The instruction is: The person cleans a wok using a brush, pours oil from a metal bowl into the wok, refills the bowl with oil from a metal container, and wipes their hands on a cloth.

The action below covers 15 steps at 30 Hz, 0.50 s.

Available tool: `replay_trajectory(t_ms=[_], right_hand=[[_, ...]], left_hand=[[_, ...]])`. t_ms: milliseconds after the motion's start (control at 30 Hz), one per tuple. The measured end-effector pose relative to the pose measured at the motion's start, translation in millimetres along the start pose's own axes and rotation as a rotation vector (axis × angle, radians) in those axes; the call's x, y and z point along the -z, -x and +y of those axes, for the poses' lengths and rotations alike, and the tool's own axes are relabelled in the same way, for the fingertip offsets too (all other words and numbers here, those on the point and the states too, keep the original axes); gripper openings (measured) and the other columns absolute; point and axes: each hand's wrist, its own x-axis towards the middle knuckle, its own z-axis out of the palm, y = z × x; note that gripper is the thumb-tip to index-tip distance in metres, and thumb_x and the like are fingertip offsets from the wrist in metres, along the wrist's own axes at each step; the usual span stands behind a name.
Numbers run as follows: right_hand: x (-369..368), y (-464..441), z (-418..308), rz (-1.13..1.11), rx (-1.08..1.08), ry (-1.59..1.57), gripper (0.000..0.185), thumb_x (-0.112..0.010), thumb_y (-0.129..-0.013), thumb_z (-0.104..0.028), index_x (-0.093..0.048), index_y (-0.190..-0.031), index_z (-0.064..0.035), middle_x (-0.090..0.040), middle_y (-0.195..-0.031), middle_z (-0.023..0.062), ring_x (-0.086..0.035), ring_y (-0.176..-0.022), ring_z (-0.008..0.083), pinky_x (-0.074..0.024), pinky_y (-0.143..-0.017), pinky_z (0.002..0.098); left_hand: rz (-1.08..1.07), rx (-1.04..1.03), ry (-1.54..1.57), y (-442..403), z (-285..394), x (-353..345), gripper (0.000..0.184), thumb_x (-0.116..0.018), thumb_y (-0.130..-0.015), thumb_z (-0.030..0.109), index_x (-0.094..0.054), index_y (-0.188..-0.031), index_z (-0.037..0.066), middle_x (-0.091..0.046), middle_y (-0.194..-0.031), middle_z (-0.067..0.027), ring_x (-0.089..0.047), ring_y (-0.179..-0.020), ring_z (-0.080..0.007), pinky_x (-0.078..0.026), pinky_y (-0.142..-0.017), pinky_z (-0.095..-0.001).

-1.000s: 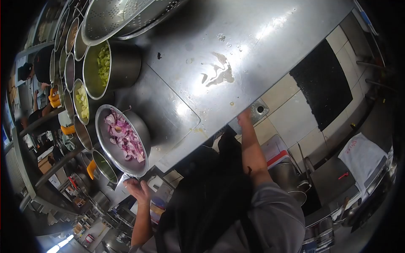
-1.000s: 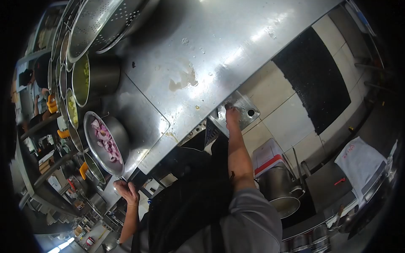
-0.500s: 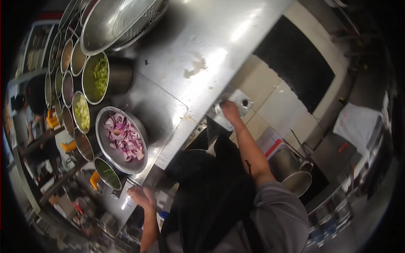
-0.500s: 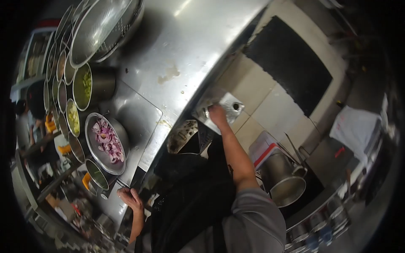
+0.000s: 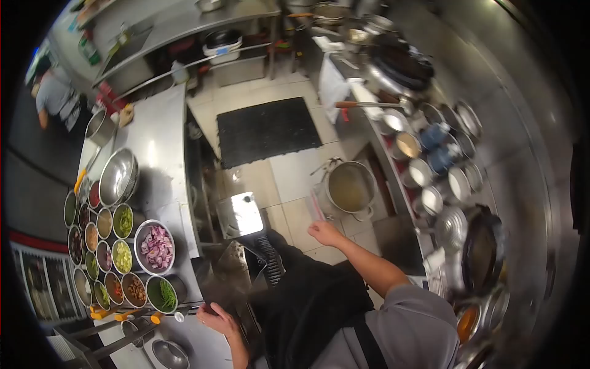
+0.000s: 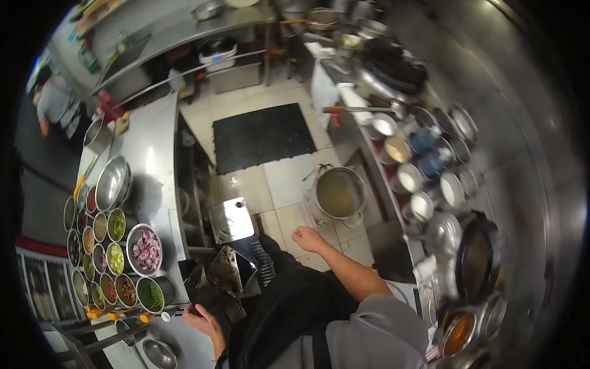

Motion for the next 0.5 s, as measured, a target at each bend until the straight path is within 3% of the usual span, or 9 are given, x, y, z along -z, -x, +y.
replay_trajectory(t_ms=[100,167,233,267,367,500], right_hand=[[21,106,40,0.104,-0.137,0.084,0.032,-0.059,-0.094,-0.028,-0.068,-0.102,0.0014,-0.073,-0.09,0.0169,-0.071,-0.089,0.032,-0.0535,-0.079,0.0411],[31,172,37,0.106,-0.366,-0.157,0.025,-0.058,-0.094,-0.021,-0.066,-0.106,-0.0004,-0.073,-0.088,0.0162,-0.07,-0.089,0.0332,-0.0538,-0.079,0.0406],[29,228,45,0.143,-0.415,-0.233,0.023,-0.056,-0.093,-0.018,-0.067,-0.108,-0.0054,-0.072,-0.095,0.0195,-0.07,-0.094,0.036,-0.0535,-0.084,0.0443],[26,254,52,0.159,-0.442,-0.27,0.023,-0.056,-0.092,-0.017,-0.067,-0.109,-0.0079,-0.072,-0.098,0.0212,-0.069,-0.097,0.0374,-0.0534,-0.087,0.0461],[17,324,74,0.392,-0.409,-0.126,0.023,-0.054,-0.09,-0.011,-0.067,-0.11,-0.0094,-0.072,-0.103,0.022,-0.069,-0.099,0.0377,-0.0538,-0.086,0.0454],[21,420,119,0.509,-0.467,-0.223,0.033,-0.061,-0.078,-0.001,-0.067,-0.109,-0.0102,-0.068,-0.095,0.0208,-0.066,-0.093,0.0377,-0.0533,-0.086,0.0439]], left_hand=[[-0.057,-0.168,-0.034,2,6,17,0.035,-0.06,-0.098,0.024,-0.053,-0.116,-0.005,-0.055,-0.108,-0.0216,-0.052,-0.1,-0.0386,-0.041,-0.092,-0.0483],[-0.053,-0.298,-0.043,1,12,21,0.031,-0.063,-0.095,0.023,-0.058,-0.115,0.0,-0.06,-0.102,-0.0155,-0.056,-0.098,-0.0349,-0.041,-0.09,-0.0473],[-0.134,-0.389,-0.064,8,23,28,0.028,-0.065,-0.094,0.022,-0.061,-0.114,0.003,-0.063,-0.095,-0.0115,-0.059,-0.094,-0.032,-0.041,-0.089,-0.0459],[-0.307,-0.303,-0.015,10,21,25,0.026,-0.066,-0.09,0.02,-0.064,-0.113,0.006,-0.067,-0.106,-0.0089,-0.06,-0.103,-0.0298,-0.038,-0.096,-0.0461],[-0.451,-0.402,0.018,30,53,6,0.027,-0.065,-0.09,0.02,-0.065,-0.114,0.007,-0.068,-0.111,-0.0095,-0.062,-0.108,-0.0273,-0.034,-0.103,-0.0473],[-0.695,-0.481,0.109,76,129,-9,0.028,-0.062,-0.093,0.021,-0.063,-0.119,0.01,-0.07,-0.11,-0.0069,-0.064,-0.109,-0.0268,-0.023,-0.114,-0.0559]])
